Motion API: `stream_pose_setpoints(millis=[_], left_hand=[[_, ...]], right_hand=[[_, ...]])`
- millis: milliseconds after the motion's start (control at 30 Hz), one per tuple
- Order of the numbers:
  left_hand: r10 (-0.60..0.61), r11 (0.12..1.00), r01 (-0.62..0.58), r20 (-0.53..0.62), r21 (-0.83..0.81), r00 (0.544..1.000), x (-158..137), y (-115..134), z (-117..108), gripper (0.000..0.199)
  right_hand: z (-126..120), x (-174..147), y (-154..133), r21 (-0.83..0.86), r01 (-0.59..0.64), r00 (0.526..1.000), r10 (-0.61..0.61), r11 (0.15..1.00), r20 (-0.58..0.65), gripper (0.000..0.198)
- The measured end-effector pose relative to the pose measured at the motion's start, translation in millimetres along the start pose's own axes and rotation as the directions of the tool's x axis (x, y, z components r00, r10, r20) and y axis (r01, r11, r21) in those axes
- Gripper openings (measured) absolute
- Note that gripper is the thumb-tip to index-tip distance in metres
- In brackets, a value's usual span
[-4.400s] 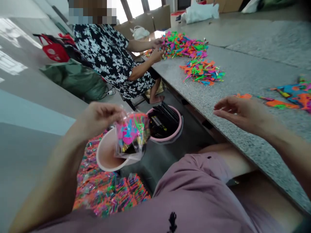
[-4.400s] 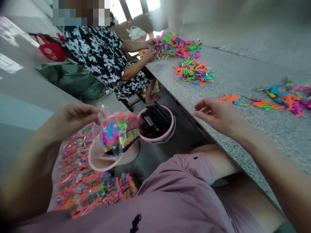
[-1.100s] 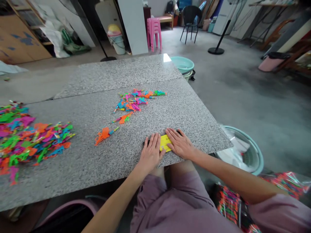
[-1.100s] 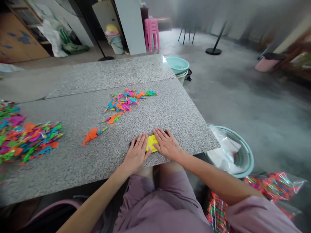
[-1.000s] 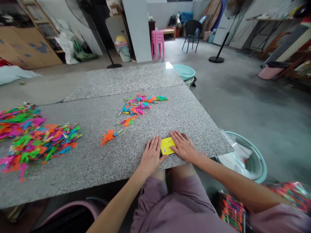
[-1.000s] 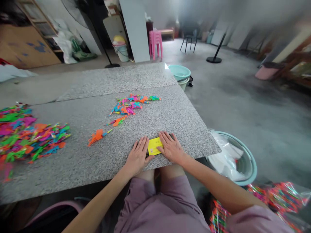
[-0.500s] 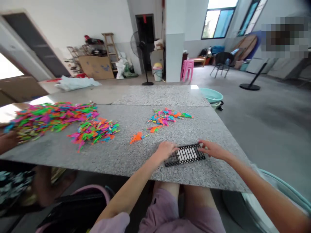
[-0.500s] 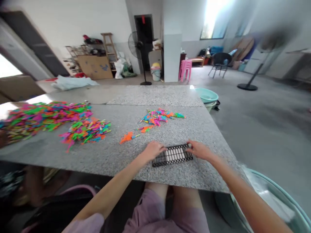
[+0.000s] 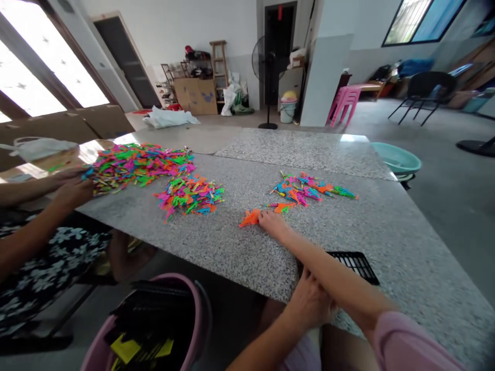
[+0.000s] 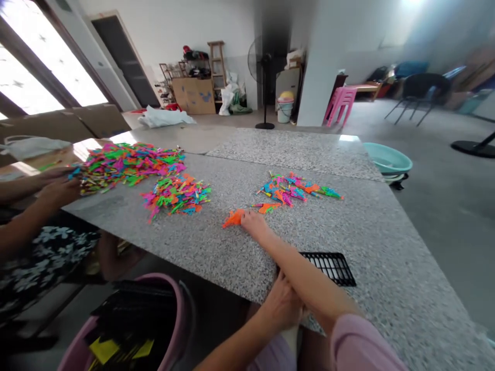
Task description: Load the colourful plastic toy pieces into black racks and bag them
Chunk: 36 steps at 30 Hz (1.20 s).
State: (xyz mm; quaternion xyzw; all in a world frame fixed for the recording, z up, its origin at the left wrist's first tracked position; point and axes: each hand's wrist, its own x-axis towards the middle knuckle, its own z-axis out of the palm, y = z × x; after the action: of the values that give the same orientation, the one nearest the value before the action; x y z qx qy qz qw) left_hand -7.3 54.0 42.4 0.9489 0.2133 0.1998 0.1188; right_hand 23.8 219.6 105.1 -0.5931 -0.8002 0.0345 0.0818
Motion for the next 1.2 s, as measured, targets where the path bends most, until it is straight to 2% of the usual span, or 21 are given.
stream_pose_setpoints(millis=[67,100,133,200,233,267,300,367,467,533,633,733,967,1067,1133,1200], left_hand=[[0.007,1.000,-0.007,-0.024,0.017,1.000,1.4,-1.5,-0.9,0.054],[0.003,0.999,-0.002,-0.031,0.035,1.000,2.2,-1.4,-1.5,0.053],[-0.001,0.999,0.003,-0.033,0.054,0.999,3.1,-0.5,-1.9,0.053],[-0.009,0.997,0.010,-0.024,0.076,1.000,4.3,4.0,-1.4,0.057],[-0.021,0.996,0.023,-0.022,0.081,1.000,4.5,7.8,-0.3,0.061],[-0.034,0.996,0.036,-0.023,0.081,0.999,4.3,12.4,1.2,0.065],[-0.042,0.996,0.044,-0.025,0.074,0.999,3.6,17.7,3.2,0.068],[-0.041,0.998,0.042,-0.013,0.055,0.999,1.3,28.6,7.4,0.071],[-0.028,0.999,0.027,0.037,0.027,0.999,-2.1,40.3,13.5,0.076],[-0.042,0.999,0.040,0.064,0.025,0.997,-3.2,42.7,17.4,0.076],[-0.042,0.999,0.040,0.089,0.023,0.995,-3.3,41.3,22.8,0.064],[-0.021,1.000,0.020,0.104,0.009,0.994,-4.0,40.1,27.3,0.057],[0.009,0.999,-0.004,0.099,-0.046,0.995,-7.3,40.9,34.9,0.050],[0.008,0.999,-0.004,0.072,-0.053,0.997,-4.2,40.3,30.7,0.048],[0.007,0.999,-0.005,0.046,-0.048,0.999,-4.8,39.2,22.2,0.050],[0.023,0.997,-0.023,-0.007,-0.078,1.000,-11.4,36.7,10.2,0.058]], right_hand=[[-1.3,-19.7,14.9,0.141,-0.051,0.998,0.057,0.989,-0.033,0.022],[-3.7,-36.0,23.7,0.293,-0.093,0.992,0.114,0.952,-0.054,0.019],[-6.7,-55.5,32.5,0.481,-0.132,0.981,0.185,0.867,-0.064,0.017],[-13.6,-100.3,48.0,0.801,-0.172,0.945,0.326,0.574,-0.030,0.016],[-16.9,-123.0,53.9,0.878,-0.186,0.927,0.376,0.440,0.008,0.018],[-19.9,-144.4,58.2,0.915,-0.205,0.908,0.417,0.347,0.046,0.022],[-22.2,-163.4,61.0,0.924,-0.233,0.888,0.454,0.302,0.075,0.025],[-24.6,-191.8,62.0,0.896,-0.292,0.844,0.530,0.335,0.077,0.026],[-22.1,-209.3,53.2,0.803,-0.335,0.804,0.594,0.493,-0.030,0.021],[-17.8,-209.4,42.9,0.759,-0.325,0.823,0.565,0.565,-0.068,0.016],[-10.9,-205.7,28.8,0.640,-0.339,0.877,0.478,0.690,-0.052,0.011],[-5.0,-206.0,23.8,0.440,-0.415,0.875,0.482,0.797,-0.049,0.011],[0.8,-202.7,19.6,0.253,-0.348,0.924,0.376,0.903,-0.071,0.009],[-3.1,-204.0,17.3,0.289,-0.361,0.915,0.396,0.887,-0.073,0.010],[-6.5,-212.3,24.2,0.368,-0.334,0.916,0.391,0.868,-0.092,0.022],[-7.4,-225.9,40.6,0.420,-0.285,0.910,0.381,0.861,-0.163,0.036]])
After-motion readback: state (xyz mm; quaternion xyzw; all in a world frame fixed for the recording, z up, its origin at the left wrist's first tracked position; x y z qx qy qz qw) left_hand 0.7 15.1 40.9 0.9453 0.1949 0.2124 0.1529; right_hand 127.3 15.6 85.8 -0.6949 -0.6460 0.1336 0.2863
